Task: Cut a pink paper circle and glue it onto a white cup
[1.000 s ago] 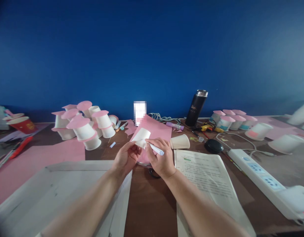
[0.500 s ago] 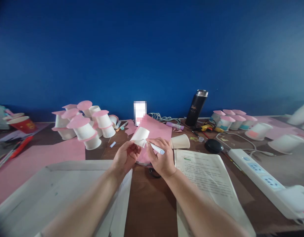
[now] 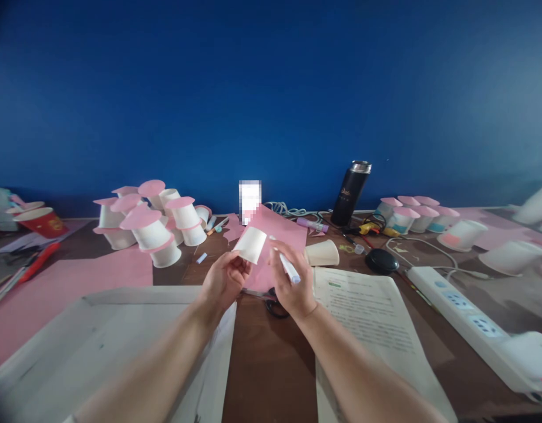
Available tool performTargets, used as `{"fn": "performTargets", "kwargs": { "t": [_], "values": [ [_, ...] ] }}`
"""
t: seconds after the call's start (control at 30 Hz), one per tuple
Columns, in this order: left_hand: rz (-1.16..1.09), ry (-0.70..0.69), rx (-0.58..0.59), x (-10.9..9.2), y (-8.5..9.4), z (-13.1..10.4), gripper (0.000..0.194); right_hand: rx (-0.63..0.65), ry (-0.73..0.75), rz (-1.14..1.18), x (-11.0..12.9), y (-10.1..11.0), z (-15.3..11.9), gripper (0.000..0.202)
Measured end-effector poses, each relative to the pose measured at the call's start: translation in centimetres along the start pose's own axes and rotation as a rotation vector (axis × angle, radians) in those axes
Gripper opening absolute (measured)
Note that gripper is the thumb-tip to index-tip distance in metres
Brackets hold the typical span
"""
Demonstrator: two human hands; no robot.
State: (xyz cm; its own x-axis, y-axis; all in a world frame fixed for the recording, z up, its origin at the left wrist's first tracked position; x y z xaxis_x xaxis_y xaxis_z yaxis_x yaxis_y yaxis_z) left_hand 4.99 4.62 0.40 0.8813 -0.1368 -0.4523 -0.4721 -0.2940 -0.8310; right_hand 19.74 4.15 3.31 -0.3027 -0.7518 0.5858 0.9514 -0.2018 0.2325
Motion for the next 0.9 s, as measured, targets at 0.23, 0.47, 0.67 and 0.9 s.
{"fn": "performTargets", "kwargs": {
  "t": [0.23, 0.47, 0.67, 0.9],
  "values": [
    [-0.038, 0.073, 0.059, -0.1, -0.5, -0.7, 0.011, -0.163, -0.572, 0.467, -3.7, -0.9, 0.2, 0.043],
    [0.014, 0.169, 0.113, 0.7, -1.0, -1.3, 0.004, -0.002, -0.629, 0.866, -3.4, -2.7, -0.1, 0.031],
    [0.167, 0.217, 0.261, 1.6, -1.1, -1.8, 0.017, -0.063, -0.622, 0.808, -3.5, -2.4, -0.1, 0.031],
    [0.131, 0.124, 0.067, 1.5, -0.7, -1.3, 0.006, -0.144, -0.541, 0.377, -5.0, -1.3, -0.4, 0.043]
  ]
}}
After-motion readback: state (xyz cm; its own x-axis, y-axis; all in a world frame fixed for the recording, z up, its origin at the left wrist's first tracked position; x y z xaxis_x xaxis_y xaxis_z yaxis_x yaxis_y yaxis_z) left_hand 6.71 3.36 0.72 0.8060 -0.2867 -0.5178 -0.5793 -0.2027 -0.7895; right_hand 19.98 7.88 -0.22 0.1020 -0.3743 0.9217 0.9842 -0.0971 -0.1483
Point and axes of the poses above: each hand's wrist, its own z-axis towards the middle knuckle, its own y-axis out of the back of the hand, x = y × z, the point moved 2 cm from there along z, towards the middle knuckle, and after that the axes turned 8 degrees about y, right-handed, at the moved point
